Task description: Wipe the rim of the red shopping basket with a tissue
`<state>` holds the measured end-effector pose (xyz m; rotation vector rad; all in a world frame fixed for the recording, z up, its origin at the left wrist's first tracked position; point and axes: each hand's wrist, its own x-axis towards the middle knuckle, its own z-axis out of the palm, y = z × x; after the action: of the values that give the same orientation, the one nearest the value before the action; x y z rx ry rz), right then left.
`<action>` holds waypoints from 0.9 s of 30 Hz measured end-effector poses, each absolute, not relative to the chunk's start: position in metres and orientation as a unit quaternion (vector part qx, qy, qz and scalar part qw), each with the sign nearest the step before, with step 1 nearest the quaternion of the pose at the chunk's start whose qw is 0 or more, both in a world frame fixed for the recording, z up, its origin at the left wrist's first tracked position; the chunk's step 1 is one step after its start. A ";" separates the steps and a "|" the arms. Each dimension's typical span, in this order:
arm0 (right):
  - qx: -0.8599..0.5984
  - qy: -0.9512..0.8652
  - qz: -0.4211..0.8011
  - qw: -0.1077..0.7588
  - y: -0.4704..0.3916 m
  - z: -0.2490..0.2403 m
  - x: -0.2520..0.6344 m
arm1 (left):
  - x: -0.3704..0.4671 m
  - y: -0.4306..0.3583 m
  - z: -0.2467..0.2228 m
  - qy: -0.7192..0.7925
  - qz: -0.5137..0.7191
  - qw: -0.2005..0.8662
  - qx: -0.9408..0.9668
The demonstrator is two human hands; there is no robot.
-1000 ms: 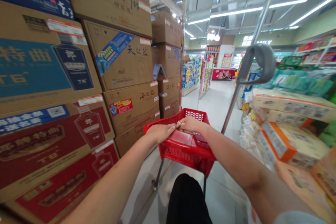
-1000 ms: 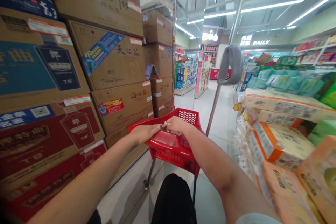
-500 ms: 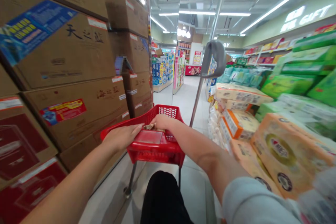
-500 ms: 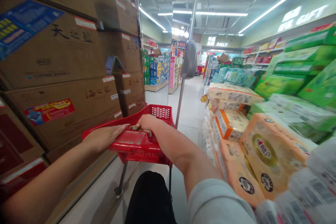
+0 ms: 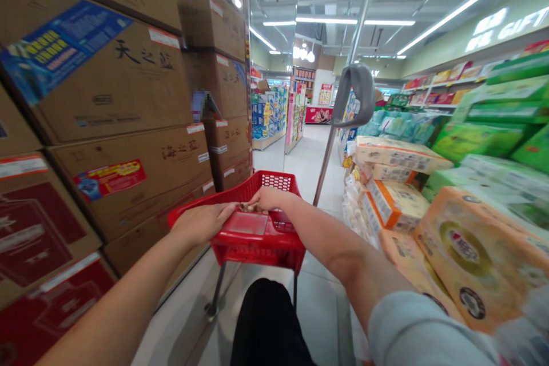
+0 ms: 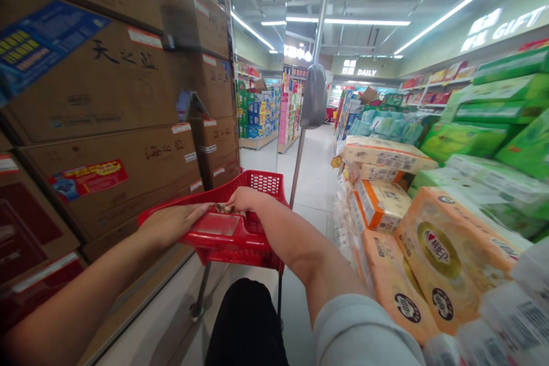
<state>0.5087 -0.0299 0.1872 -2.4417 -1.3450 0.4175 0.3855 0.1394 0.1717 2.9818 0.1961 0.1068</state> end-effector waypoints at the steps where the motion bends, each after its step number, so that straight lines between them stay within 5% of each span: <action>1: -0.855 -0.472 0.141 0.163 -0.030 0.187 0.508 | 0.385 0.138 0.171 0.055 0.045 0.071 0.995; 27: -0.872 -0.457 0.082 0.156 -0.029 0.170 0.511 | 0.375 0.115 0.176 0.019 0.061 0.043 0.997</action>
<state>0.5110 -0.0285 0.1701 -2.4954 -1.3096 0.2344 0.3751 0.1145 0.1764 3.0500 0.0596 0.1878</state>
